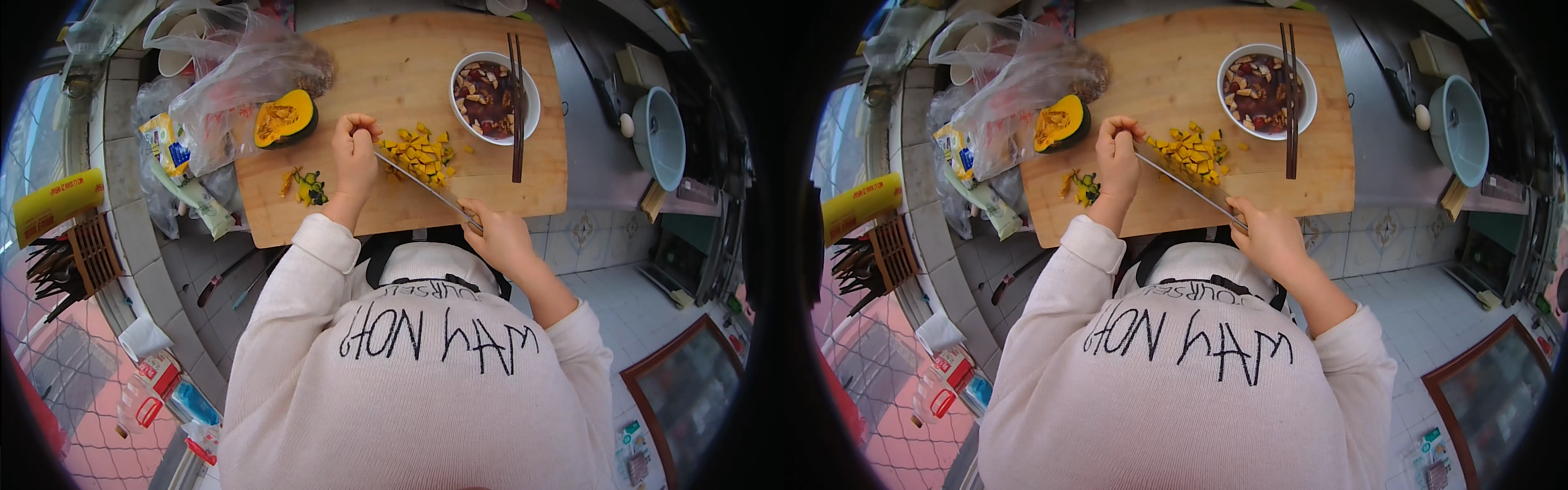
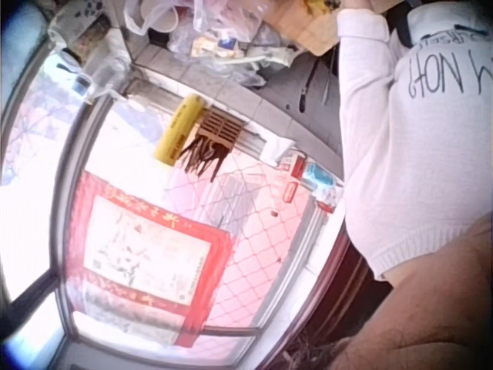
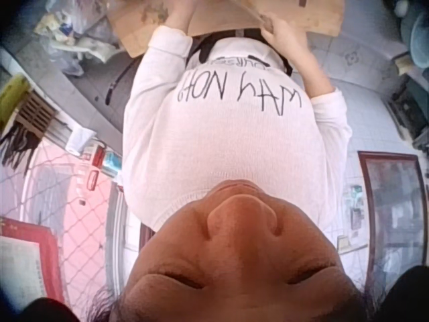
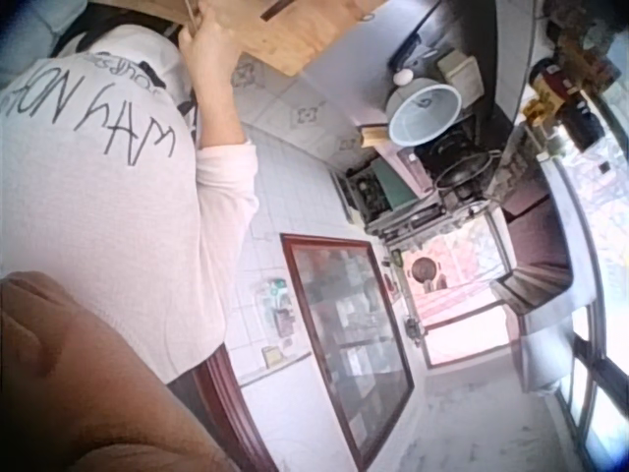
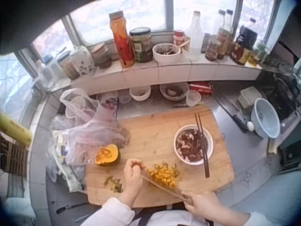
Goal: The person uses a cleaver to slice a piece of pumpkin into small cubes on a wooden cutting board. The person then uses chopsticks to stir a bowl of marinated meat.
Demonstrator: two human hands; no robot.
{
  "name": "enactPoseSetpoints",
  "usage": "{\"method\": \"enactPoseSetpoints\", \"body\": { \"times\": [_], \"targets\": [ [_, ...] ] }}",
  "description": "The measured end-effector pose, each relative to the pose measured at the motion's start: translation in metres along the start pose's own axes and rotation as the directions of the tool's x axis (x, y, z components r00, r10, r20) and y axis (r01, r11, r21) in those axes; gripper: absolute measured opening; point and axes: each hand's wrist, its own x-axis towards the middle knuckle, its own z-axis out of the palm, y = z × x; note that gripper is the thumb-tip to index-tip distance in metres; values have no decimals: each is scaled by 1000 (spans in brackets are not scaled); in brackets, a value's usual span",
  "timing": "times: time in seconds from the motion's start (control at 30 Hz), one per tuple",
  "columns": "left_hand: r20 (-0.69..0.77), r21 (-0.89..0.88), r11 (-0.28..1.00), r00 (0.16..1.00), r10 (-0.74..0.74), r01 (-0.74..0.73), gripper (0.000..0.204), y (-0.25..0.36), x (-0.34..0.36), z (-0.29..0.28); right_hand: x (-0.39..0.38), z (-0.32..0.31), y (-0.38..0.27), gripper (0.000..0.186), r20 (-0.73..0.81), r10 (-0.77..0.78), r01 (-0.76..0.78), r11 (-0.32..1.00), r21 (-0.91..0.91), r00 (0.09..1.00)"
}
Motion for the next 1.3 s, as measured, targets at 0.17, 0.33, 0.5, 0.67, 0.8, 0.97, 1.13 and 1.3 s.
{"method": "enactPoseSetpoints", "body": {
  "times": [0.17, 0.33, 0.5, 0.67, 0.8, 0.97, 1.13, 1.3],
  "targets": [
    [9, 16, 997, 997, 81, -81, 15, -6, -3, 3, 4, 12, 8, 39, -12, 37, -38, 999, -19, 999],
    [16, -14, 997, 997, 78, -77, 15, -8, -4, 6, 3, 23, 17, 35, -71, 27, -23, 998, 55, 997],
    [51, -48, 999, 998, 25, -22, 16, -8, 10, -3, 0, 2, -8, 33, -78, 11, -12, 1000, -13, 997],
    [79, 93, 993, 995, 67, -74, 14, -2, 6, -3, 7, 14, 7, 33, -89, -7, 12, 998, 55, 996],
    [-134, 252, 932, 944, 301, -261, 17, 22, -8, 23, 1, 17, 21, 39, -62, -3, 15, 983, 184, 998],
    [244, 455, 705, 837, 490, -545, 18, 1, -32, -10, -20, 16, 26, 38, -110, 65, -23, 937, 348, 992],
    [589, 463, 457, 649, 481, -759, 20, -4, -54, 9, -19, 13, 22, 34, -109, 35, 16, 899, 437, 993],
    [668, 515, 342, 618, 415, -786, 21, -29, -50, 9, -15, 13, 22, 32, -66, 55, -11, 842, 539, 996]
  ]
}}
